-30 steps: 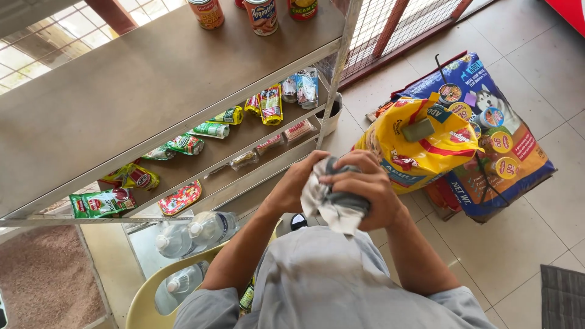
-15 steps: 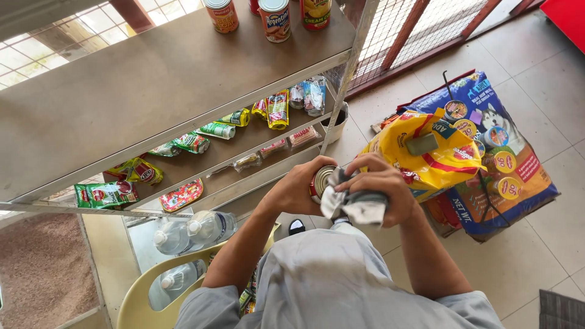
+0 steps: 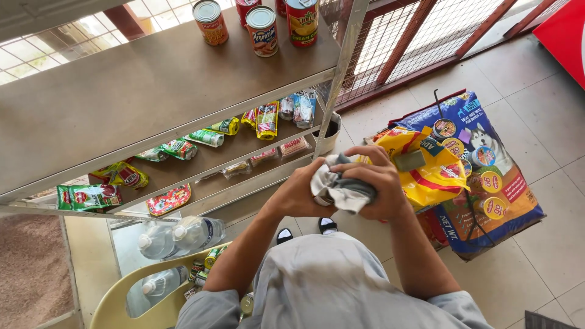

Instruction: Wiping canned food products with a cloth and arranging them on a display shelf.

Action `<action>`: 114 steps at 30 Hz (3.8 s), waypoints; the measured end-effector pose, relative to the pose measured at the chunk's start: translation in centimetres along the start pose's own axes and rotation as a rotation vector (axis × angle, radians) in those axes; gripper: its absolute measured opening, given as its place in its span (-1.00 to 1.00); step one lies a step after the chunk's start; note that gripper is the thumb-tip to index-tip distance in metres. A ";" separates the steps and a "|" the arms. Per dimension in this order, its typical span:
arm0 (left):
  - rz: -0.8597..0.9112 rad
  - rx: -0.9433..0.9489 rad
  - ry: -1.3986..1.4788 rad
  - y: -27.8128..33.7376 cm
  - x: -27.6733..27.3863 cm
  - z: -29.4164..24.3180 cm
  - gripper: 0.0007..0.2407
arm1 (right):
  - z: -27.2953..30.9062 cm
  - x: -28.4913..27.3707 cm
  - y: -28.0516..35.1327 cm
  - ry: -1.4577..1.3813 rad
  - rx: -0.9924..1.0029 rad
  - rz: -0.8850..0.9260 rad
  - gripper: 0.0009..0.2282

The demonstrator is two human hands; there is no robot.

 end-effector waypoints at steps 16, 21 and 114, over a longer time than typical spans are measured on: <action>-0.122 -0.029 -0.060 -1.3 2.5 3.7 -0.33 | 0.7 -1.8 0.1 -0.062 -0.061 0.018 -0.75; -0.131 -0.022 -0.060 -2.4 3.3 3.0 -0.34 | -3.3 -3.3 -0.1 0.043 -0.071 0.025 -0.73; -0.758 -0.128 0.143 -2.5 5.3 4.7 -0.37 | -5.3 0.5 -0.9 -0.043 -0.058 -0.026 -0.76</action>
Point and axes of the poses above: each hand's wrist, its own y-axis away from the middle knuckle, its own x-axis out of the palm, z = x × y, the point moved 1 cm from there along -y, towards the middle knuckle, and after that the axes turned 13 degrees about x, right-handed, at the moved point
